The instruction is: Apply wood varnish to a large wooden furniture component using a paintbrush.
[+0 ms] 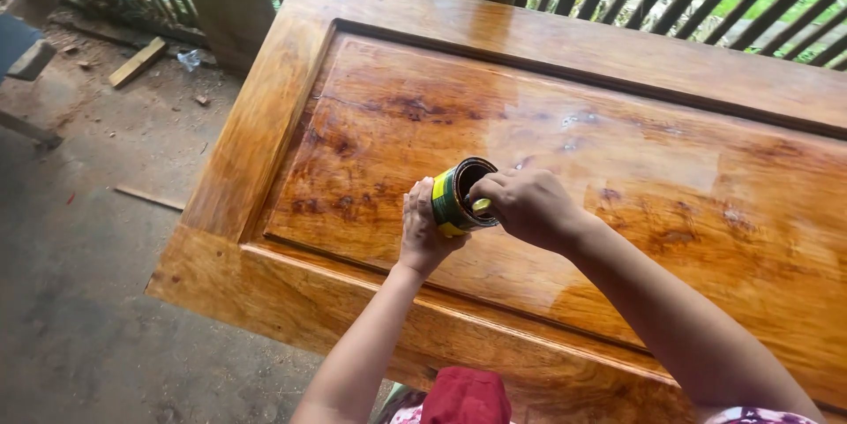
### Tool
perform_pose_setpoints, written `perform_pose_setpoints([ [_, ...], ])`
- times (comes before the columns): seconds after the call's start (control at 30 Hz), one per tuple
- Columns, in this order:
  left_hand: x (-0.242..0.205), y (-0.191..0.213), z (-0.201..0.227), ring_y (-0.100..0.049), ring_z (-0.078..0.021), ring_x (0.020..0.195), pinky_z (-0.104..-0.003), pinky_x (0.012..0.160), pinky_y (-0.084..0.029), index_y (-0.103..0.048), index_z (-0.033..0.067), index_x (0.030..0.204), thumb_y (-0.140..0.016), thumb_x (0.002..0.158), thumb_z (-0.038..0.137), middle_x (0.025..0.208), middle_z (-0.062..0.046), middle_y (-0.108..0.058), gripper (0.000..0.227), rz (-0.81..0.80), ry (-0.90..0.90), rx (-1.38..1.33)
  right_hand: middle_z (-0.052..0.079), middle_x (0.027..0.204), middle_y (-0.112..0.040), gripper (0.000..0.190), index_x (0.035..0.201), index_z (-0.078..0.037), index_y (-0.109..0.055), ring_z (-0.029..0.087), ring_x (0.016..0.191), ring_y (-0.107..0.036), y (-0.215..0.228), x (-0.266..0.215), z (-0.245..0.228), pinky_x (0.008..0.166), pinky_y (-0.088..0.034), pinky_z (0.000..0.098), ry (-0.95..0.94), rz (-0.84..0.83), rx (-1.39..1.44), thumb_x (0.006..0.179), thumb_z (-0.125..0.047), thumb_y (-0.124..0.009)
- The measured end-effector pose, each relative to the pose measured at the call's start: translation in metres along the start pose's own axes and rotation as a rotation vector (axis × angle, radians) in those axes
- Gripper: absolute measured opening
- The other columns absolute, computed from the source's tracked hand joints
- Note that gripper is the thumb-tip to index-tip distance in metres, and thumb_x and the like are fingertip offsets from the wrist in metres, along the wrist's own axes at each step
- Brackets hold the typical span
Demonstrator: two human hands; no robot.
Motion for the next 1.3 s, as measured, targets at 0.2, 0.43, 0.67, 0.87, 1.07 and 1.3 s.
perform_pose_setpoints([
  [0.2,0.019,-0.005,-0.024,-0.042,-0.0417,0.137,-0.055,0.119,-0.031,-0.024,0.0055,0.154,-0.095,0.060,0.031,0.144,-0.022,-0.044,0.121,-0.044,-0.015,0.014,0.005,0.082,-0.071,0.006,0.094,-0.013,-0.067,0.022,0.071,-0.071,0.001,0.014,-0.003,0.060,-0.055,0.0357,0.015,-0.100,-0.151,0.088,-0.012,-0.069],
  [0.43,0.041,-0.016,-0.037,-0.039,-0.0408,0.140,-0.057,0.121,-0.026,-0.022,0.0081,0.154,-0.097,0.054,0.030,0.147,-0.021,-0.043,0.126,-0.117,-0.002,-0.045,0.008,0.078,-0.072,0.012,0.096,-0.012,-0.068,0.025,0.067,-0.071,0.022,0.016,0.014,0.056,-0.055,0.0371,-0.088,0.041,-0.145,0.086,-0.016,-0.073],
  [0.67,0.053,-0.033,-0.050,-0.037,-0.0424,0.144,-0.060,0.121,-0.022,-0.019,0.0075,0.155,-0.097,0.059,0.028,0.149,-0.020,-0.043,0.126,-0.134,0.036,-0.171,0.009,0.089,-0.075,0.016,0.106,-0.008,-0.067,0.020,0.082,-0.077,0.034,-0.030,0.079,0.065,-0.061,0.0318,-0.325,0.420,0.088,0.097,-0.018,-0.075],
  [0.87,0.053,-0.034,-0.047,-0.043,-0.0402,0.139,-0.051,0.117,-0.039,-0.022,0.0112,0.155,-0.098,0.060,0.026,0.147,-0.020,-0.042,0.123,-0.011,0.048,-0.386,0.008,0.099,-0.072,0.016,0.110,0.000,-0.063,0.027,0.087,-0.075,-0.014,-0.120,0.208,0.071,-0.066,0.0443,-0.888,1.060,0.888,0.102,-0.012,-0.070],
  [1.07,0.034,-0.037,-0.041,-0.049,-0.0338,0.134,-0.046,0.114,-0.044,-0.024,0.0123,0.151,-0.097,0.066,0.026,0.145,-0.016,-0.045,0.113,0.118,0.004,-0.436,0.014,0.097,-0.073,0.031,0.112,-0.003,-0.056,0.030,0.080,-0.077,-0.125,-0.188,0.335,0.070,-0.068,0.0458,-1.281,1.499,1.617,0.099,-0.030,-0.064],
  [1.3,0.009,-0.041,-0.041,-0.052,-0.0311,0.128,-0.044,0.110,-0.044,-0.023,0.0093,0.150,-0.097,0.062,0.023,0.139,-0.016,-0.047,0.116,0.131,0.090,-0.327,0.016,0.098,-0.067,0.031,0.111,-0.002,-0.053,0.030,0.077,-0.075,-0.152,-0.095,0.361,0.062,-0.068,0.0465,-1.276,1.409,1.271,0.101,-0.029,-0.062],
])
Point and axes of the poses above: each hand's wrist, its own x-axis towards the middle knuckle, its own y-axis out of the back of the hand, z = x × y, the point moved 4 cm from there along x, towards the middle knuckle
